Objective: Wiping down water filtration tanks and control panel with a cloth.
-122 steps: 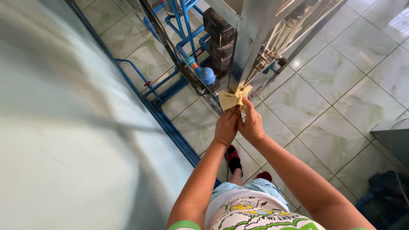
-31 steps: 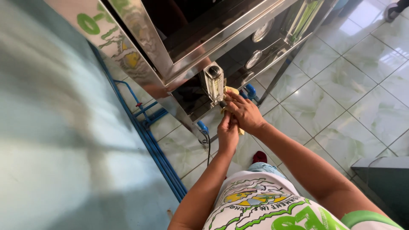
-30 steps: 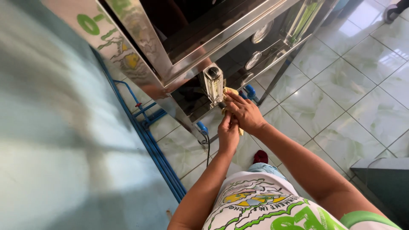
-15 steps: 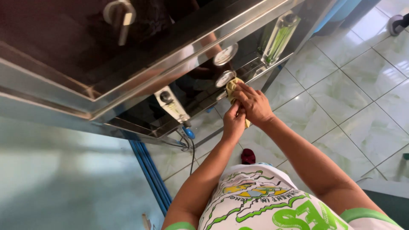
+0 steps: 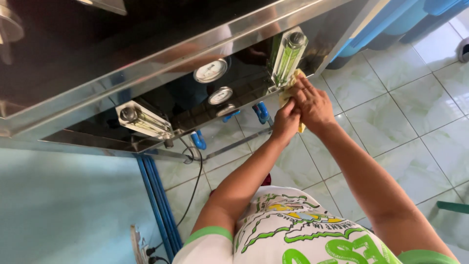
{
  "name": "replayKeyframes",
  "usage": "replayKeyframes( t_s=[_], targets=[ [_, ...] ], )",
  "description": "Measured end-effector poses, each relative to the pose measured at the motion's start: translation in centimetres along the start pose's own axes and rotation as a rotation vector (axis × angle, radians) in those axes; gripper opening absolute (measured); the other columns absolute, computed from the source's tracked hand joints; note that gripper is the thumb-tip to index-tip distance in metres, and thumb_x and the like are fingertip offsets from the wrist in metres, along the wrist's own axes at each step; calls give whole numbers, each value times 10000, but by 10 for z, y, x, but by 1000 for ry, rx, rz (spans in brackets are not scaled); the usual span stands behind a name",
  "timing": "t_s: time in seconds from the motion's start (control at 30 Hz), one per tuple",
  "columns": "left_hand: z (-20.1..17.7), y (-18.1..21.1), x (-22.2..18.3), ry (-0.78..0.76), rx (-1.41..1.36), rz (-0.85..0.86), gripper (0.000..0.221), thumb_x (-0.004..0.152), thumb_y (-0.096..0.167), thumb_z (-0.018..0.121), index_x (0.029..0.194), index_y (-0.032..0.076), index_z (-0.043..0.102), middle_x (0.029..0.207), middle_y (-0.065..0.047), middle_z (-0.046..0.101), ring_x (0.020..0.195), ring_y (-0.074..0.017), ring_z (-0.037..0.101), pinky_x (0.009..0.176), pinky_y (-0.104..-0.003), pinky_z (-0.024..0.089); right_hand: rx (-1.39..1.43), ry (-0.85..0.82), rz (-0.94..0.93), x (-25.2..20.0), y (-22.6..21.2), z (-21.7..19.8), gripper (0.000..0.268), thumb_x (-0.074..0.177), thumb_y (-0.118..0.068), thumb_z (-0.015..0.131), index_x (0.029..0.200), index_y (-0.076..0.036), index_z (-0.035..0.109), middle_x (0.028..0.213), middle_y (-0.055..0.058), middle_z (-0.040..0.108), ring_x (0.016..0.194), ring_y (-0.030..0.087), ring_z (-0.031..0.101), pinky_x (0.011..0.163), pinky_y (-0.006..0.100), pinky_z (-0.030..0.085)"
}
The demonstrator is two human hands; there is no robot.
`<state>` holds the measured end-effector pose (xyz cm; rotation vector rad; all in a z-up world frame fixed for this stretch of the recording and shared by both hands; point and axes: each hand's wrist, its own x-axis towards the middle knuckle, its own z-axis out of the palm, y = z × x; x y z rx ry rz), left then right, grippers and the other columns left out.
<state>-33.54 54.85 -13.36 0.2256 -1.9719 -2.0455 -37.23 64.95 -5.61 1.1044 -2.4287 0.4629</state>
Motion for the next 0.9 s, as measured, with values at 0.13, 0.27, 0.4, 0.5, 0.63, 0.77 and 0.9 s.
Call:
replayKeyframes(
  t_s=[0.13,0.27,0.4,0.5,0.63,0.77,0.9],
  targets=[
    [34,-14,25,-36,25,26,372,950,55,538,1305,75,647,1036,-167,733,923,-233,682,850,-337,527,-111,-47,83,2,27,-5,376,918,-116,658,1289,-157,612,1545,54,563,1528,197,405,1075,436,409],
    [38,-34,36,-123,-162,-58,392,905,-51,469,1219,4,696,1015,-151,747,940,-197,644,853,-330,517,-163,-39,106,0,28,4,350,901,-115,660,1248,-105,608,1543,69,559,1535,229,396,1133,471,384],
    [11,-4,19,-97,-259,-107,481,845,-73,454,1260,45,667,1045,-51,730,973,-128,633,881,-272,492,-122,16,114,-3,16,24,363,889,-76,668,1244,-41,600,1565,119,552,1541,316,415,1107,455,419],
    [-11,0,10,-49,-286,-122,502,833,-72,456,1271,70,656,1066,6,721,958,-97,624,860,-249,486,-15,115,83,5,-6,16,396,822,-43,709,1210,-41,630,1532,161,556,1485,388,438,1121,451,443],
    [-46,-14,-14,-49,-263,-139,211,1020,40,547,1165,1,696,964,-39,701,869,-102,598,786,-279,501,77,130,-8,5,-35,14,480,711,-24,760,1184,-69,690,1416,155,608,1418,409,475,1149,445,462],
    [-93,14,-38,19,-197,-192,267,1001,60,584,1242,40,698,971,-40,718,855,-91,592,774,-275,503,87,140,-123,15,-78,19,512,661,-64,780,1168,-78,713,1324,135,642,1380,402,496,1117,469,471],
    [-144,20,-61,84,-227,-195,329,992,51,582,1305,38,680,1073,-32,737,942,-81,629,844,-266,522,155,167,-152,24,-130,35,506,648,-76,769,1152,-69,718,1341,162,633,1362,414,495,1076,480,481]
  ],
)
